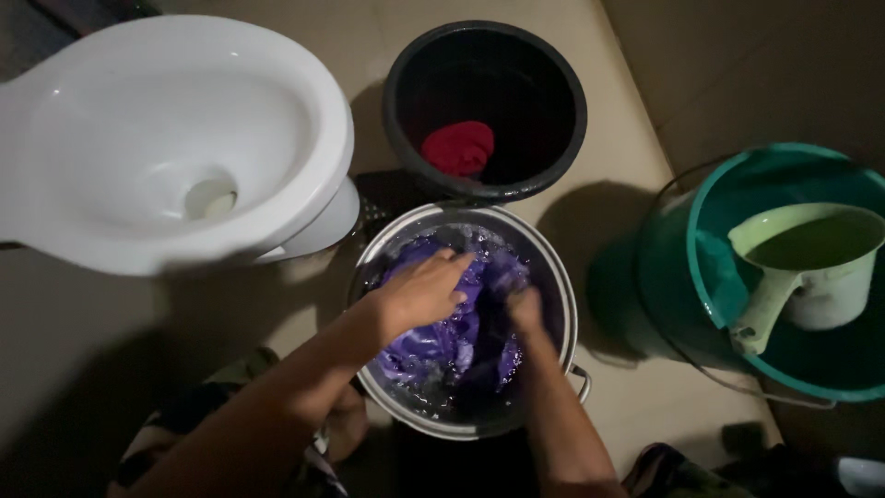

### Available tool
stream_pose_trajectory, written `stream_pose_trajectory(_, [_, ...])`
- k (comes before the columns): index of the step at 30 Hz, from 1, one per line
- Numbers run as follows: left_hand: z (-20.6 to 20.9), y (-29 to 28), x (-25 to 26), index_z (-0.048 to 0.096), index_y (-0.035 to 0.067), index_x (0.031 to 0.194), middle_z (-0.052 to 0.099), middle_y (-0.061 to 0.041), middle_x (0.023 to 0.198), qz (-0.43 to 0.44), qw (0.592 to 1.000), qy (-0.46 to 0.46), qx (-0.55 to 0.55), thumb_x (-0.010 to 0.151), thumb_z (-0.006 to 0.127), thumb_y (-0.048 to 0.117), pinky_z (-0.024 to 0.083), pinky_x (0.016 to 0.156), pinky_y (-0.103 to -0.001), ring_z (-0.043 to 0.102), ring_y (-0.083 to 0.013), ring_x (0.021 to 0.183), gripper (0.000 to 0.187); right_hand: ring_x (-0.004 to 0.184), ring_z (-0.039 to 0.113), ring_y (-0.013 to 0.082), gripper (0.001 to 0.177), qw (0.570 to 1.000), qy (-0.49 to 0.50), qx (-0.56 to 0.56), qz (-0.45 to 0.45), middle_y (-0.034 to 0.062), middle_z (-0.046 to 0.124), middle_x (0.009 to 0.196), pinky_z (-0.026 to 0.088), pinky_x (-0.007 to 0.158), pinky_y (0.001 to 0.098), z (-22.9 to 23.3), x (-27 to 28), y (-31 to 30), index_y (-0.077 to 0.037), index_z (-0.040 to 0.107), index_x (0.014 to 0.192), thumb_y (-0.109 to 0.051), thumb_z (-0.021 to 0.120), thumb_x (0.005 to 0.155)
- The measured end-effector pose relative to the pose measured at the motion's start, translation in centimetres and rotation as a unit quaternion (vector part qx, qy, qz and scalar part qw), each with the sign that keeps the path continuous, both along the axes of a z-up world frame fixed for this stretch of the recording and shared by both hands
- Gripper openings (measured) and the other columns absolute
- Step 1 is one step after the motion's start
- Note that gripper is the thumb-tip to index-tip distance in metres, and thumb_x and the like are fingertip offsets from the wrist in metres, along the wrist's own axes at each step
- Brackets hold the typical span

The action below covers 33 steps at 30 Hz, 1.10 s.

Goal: The person hand-washes several pieces of clothing in a metal pot using water from a green bucket. They scrub and rinse red and purple garments, then transfer them into a black bucket.

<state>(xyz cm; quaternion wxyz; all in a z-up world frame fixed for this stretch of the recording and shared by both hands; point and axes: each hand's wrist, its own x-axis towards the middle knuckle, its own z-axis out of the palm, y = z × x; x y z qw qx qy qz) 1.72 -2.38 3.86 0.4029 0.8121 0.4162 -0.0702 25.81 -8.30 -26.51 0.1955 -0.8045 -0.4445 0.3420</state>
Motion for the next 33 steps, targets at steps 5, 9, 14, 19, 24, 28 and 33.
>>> stream_pose_trajectory(5, [0.0,0.6,1.6,-0.006,0.011,0.16,0.011,-0.03,0.163,0.057,0.997,-0.047,-0.034,0.081,0.086,0.035,0.025,0.121,-0.051,0.018,-0.0426,0.151,0.123,0.096,0.069,0.0276,0.03,0.812,0.479,0.13,-0.308,0.0133,0.073,0.108,0.057,0.089,0.0439,16.5,0.1,3.3,-0.001,0.067,0.118,-0.025,0.06,0.104])
stream_pose_trajectory(9, [-1.0,0.5,3.2,-0.03,0.009,0.152,0.001,-0.033,0.167,0.066,0.988,-0.139,0.009,0.061,0.104,0.042,0.016,0.121,-0.054,0.007,-0.0506,0.149,0.166,0.106,0.07,0.0286,0.036,0.702,0.607,0.264,-0.261,0.0136,0.072,0.116,0.057,0.099,0.0465,32.5,-1.9,2.0,-0.002,0.065,0.125,-0.027,0.062,0.099])
stream_pose_trajectory(14, [-2.1,-0.7,4.3,-0.024,0.006,0.159,0.019,-0.027,0.168,0.038,0.894,-0.446,0.015,0.05,0.101,0.033,0.022,0.128,-0.05,0.026,-0.0418,0.154,0.168,0.114,0.07,0.0261,0.025,0.585,0.731,0.349,0.043,0.0158,0.071,0.123,0.058,0.105,0.0429,47.3,-2.5,0.4,0.0,0.064,0.126,-0.02,0.062,0.11])
stream_pose_trajectory(19, [-3.6,-2.1,4.2,0.029,0.001,0.153,0.045,-0.025,0.154,0.067,0.908,-0.413,0.011,0.059,0.1,0.025,0.035,0.12,-0.048,0.042,-0.0413,0.143,0.12,0.106,0.068,0.0236,0.025,0.52,0.74,0.427,0.016,0.0174,0.067,0.121,0.06,0.085,0.0283,53.0,-3.6,1.1,0.005,0.058,0.125,-0.016,0.06,0.111])
stream_pose_trajectory(24, [-9.4,-3.1,6.3,0.07,0.003,0.122,0.078,-0.019,0.119,0.105,0.902,-0.403,-0.114,0.084,0.078,0.033,0.059,0.105,-0.041,0.076,-0.0315,0.113,0.049,0.114,0.064,0.0287,0.048,0.593,0.707,0.38,-0.059,0.0146,0.065,0.118,0.056,0.106,0.0454,48.7,-6.4,5.5,0.002,0.056,0.13,-0.025,0.073,0.094])
stream_pose_trajectory(28, [-14.4,-4.2,8.0,0.064,-0.001,0.127,0.066,-0.022,0.126,0.138,0.964,-0.225,-0.019,0.082,0.085,0.04,0.048,0.102,-0.044,0.062,-0.0349,0.117,0.064,0.108,0.065,0.0319,0.054,0.799,0.544,0.247,-0.062,0.0197,0.066,0.119,0.056,0.097,0.046,41.3,-7.1,8.2,0.002,0.062,0.127,-0.035,0.077,0.09])
stream_pose_trajectory(33, [-15.0,-2.4,7.5,0.054,-0.002,0.134,0.063,-0.013,0.125,0.468,0.784,-0.28,-0.296,0.091,0.072,0.045,0.048,0.105,-0.04,0.06,-0.026,0.118,0.067,0.126,0.055,0.0373,0.085,0.977,-0.009,0.126,0.172,0.0238,0.059,0.136,0.045,0.106,0.0447,34.1,-5.2,4.5,-0.005,0.053,0.146,-0.049,0.082,0.079])
